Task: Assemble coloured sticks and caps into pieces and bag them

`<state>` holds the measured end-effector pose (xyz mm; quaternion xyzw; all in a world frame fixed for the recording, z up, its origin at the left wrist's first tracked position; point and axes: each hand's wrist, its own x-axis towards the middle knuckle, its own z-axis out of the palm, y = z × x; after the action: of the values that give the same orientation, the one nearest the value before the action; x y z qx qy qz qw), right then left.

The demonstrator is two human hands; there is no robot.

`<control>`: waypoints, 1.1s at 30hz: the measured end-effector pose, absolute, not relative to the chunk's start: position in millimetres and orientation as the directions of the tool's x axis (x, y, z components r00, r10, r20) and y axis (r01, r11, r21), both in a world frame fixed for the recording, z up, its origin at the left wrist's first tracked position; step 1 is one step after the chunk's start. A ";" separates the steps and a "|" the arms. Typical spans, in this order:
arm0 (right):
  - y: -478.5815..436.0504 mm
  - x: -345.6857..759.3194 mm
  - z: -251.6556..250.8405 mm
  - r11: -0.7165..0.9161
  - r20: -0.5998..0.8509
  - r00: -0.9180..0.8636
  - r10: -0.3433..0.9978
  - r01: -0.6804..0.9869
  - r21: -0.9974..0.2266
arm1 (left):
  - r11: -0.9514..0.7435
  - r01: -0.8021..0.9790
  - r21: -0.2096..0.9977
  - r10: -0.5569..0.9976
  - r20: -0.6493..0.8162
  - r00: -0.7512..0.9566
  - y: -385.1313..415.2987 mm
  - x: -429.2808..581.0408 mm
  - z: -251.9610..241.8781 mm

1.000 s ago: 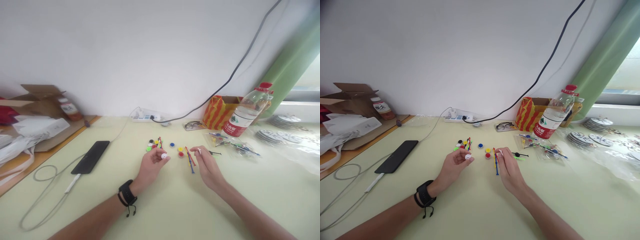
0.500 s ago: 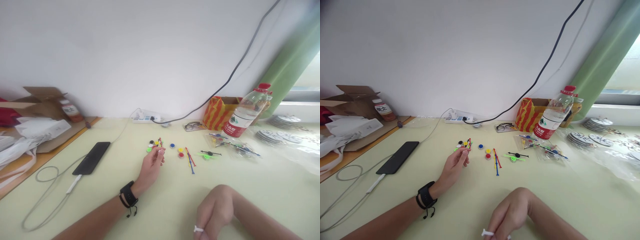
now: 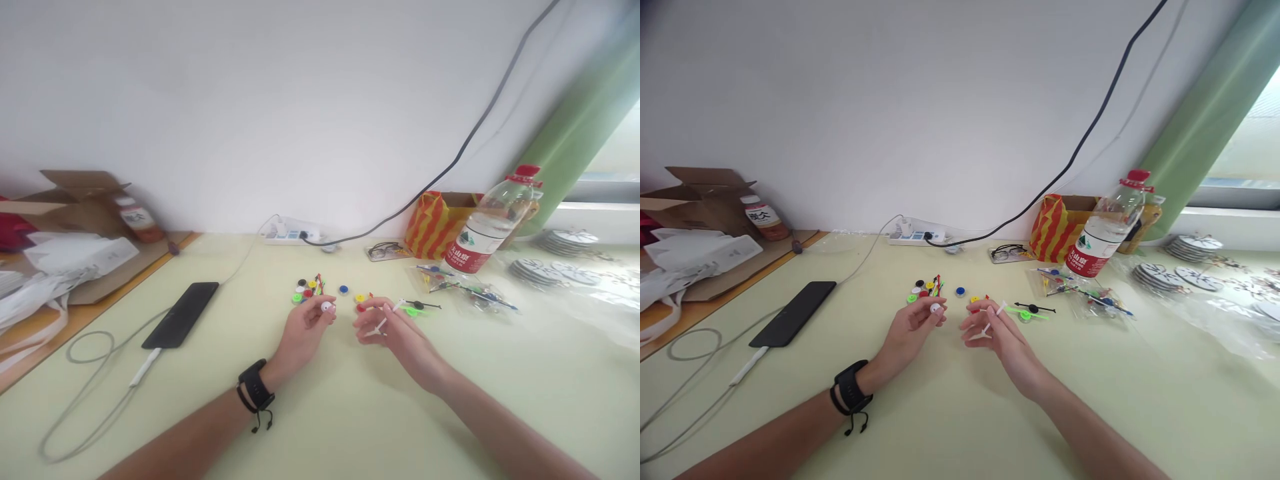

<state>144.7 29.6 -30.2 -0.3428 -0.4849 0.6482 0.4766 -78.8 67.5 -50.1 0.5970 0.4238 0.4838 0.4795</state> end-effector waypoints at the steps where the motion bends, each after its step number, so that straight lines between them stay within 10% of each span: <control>1: 30.0 144.5 -31.5 -0.089 0.009 -0.323 0.946 -0.286 -0.954 | -0.177 0.040 0.983 0.965 0.166 0.202 66.8 -78.3 -50.1; 7: 30.5 147.2 -33.7 -0.156 -0.076 -0.366 0.928 -0.194 -0.968 | -0.149 0.063 0.987 0.931 0.119 0.344 61.3 -75.0 -47.7; 16: 25.3 147.4 -23.8 0.162 0.062 -0.382 0.922 0.235 -0.959 | -0.210 0.138 0.968 0.815 0.096 0.571 51.3 -74.1 -34.7; 28: 33.3 153.4 -23.6 0.203 0.148 -0.195 0.969 0.300 -0.932 | 0.063 0.030 0.998 0.808 -0.069 0.585 49.8 -75.1 -24.7; 33: 34.2 153.7 -27.2 0.125 0.101 -0.128 0.987 0.191 -0.974 | -0.034 -0.051 0.998 0.937 0.049 0.347 57.8 -78.6 -31.1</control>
<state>153.7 34.2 -27.2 -0.4878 -0.6036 0.4468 0.4451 -78.6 57.8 -31.1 0.5797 0.3817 0.4252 0.5809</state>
